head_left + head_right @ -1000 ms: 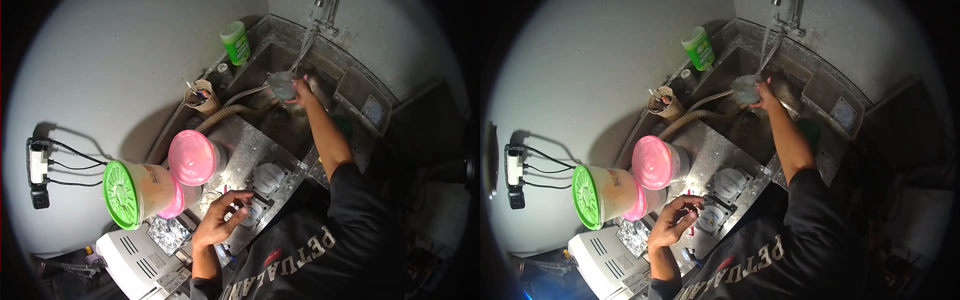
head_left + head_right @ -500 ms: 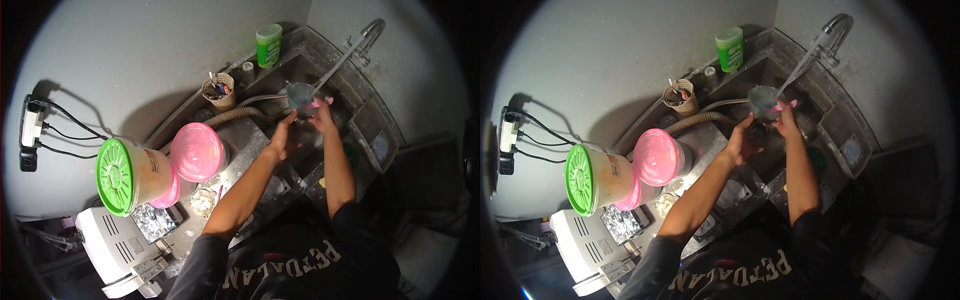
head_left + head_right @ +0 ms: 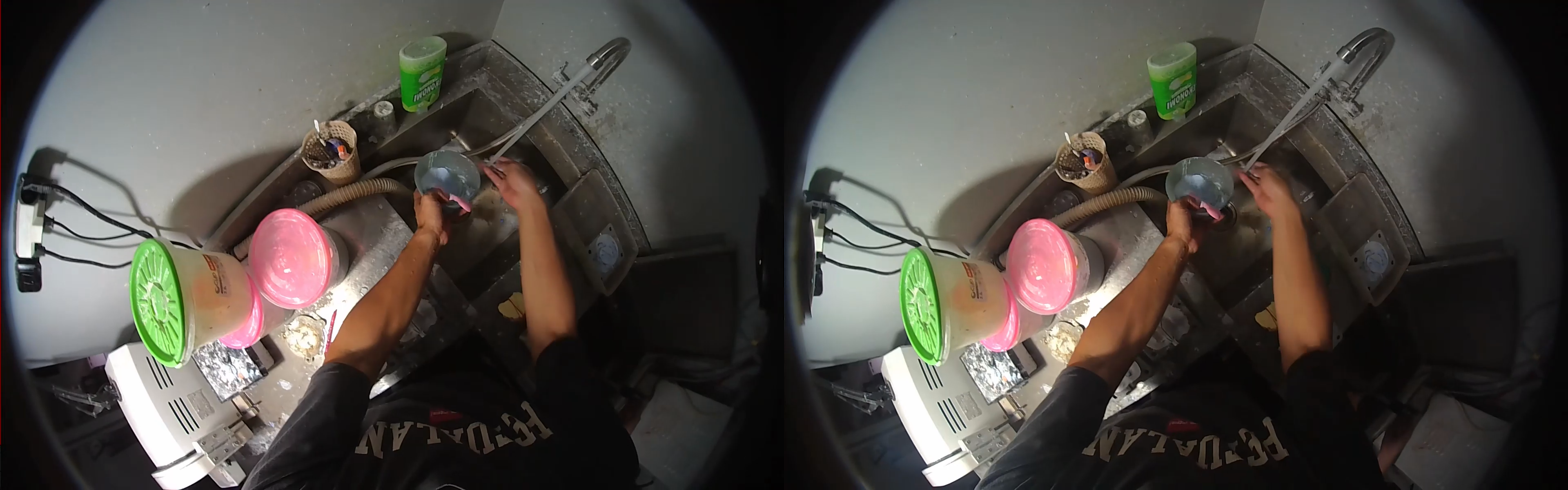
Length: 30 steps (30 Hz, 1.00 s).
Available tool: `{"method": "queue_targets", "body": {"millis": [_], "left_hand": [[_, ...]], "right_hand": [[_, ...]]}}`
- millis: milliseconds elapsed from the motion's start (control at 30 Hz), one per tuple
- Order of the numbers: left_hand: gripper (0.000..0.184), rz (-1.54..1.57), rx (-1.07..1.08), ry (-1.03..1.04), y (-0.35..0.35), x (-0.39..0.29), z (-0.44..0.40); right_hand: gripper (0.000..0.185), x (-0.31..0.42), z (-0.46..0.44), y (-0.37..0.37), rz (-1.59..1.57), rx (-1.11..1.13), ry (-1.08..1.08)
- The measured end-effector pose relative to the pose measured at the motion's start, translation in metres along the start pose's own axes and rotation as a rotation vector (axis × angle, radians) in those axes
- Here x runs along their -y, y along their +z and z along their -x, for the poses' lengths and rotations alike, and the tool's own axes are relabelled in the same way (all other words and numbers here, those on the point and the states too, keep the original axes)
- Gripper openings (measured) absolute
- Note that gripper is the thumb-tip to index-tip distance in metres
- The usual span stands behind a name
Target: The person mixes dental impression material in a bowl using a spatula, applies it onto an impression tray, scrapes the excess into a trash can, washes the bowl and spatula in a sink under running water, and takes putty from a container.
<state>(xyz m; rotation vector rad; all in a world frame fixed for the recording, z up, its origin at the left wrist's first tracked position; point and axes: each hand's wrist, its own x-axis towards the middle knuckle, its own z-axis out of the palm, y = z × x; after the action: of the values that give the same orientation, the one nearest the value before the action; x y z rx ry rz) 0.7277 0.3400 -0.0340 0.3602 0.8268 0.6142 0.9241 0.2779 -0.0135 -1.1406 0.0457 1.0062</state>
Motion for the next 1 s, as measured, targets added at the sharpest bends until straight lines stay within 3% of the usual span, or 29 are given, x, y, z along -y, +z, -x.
{"method": "queue_targets", "body": {"millis": [67, 167, 200, 300, 400, 433, 500, 600, 667, 767, 933, 1000], "left_hand": [[0.050, 0.092, 0.037, -0.078, -0.021, 0.017, -0.024], [0.046, 0.057, -0.096, -0.094, -0.023, 0.024, -0.026], [0.045, -0.010, -0.108, -0.074, -0.024, 0.027, -0.029], [0.043, -0.090, -0.109, -0.079, -0.022, 0.036, -0.030], [0.047, 0.020, -0.103, -0.121, 0.008, 0.020, -0.007], [0.050, 0.009, -0.148, -0.097, 0.022, 0.013, 0.006], [0.058, 0.025, -0.174, -0.085, 0.034, 0.011, 0.003], [0.073, 0.080, -0.075, -0.116, 0.024, 0.032, -0.036], [0.080, 0.096, 0.072, -0.108, 0.009, 0.053, -0.073], [0.080, 0.081, 0.266, -0.213, 0.018, 0.028, -0.061], [0.081, -0.091, 0.251, -0.211, 0.027, 0.010, -0.062], [0.081, -0.187, 0.258, -0.249, 0.031, 0.000, -0.057]], "right_hand": [[0.031, -0.020, -0.023, 0.006, 0.051, -0.061, -0.017], [0.013, -0.027, -0.019, 0.032, 0.081, -0.208, -0.064], [0.012, -0.023, -0.017, 0.038, 0.082, -0.268, -0.087], [0.022, -0.012, -0.022, 0.046, 0.483, -0.338, -0.046], [0.031, 0.010, -0.012, 0.058, 1.037, -0.196, -0.087], [0.034, 0.015, -0.006, 0.062, 1.226, -0.119, -0.182], [0.038, 0.013, 0.024, 0.066, 1.612, 0.189, -0.584], [0.042, 0.033, 0.072, 0.090, 1.731, 0.460, -0.030], [0.043, 0.034, 0.053, 0.067, 1.883, 0.561, -0.167], [0.038, 0.051, 0.049, 0.063, 2.008, 0.611, -0.270], [0.032, 0.060, 0.049, 0.070, 2.187, 0.491, -0.376], [0.030, 0.062, 0.060, 0.084, 2.233, 0.610, -0.398]]}}
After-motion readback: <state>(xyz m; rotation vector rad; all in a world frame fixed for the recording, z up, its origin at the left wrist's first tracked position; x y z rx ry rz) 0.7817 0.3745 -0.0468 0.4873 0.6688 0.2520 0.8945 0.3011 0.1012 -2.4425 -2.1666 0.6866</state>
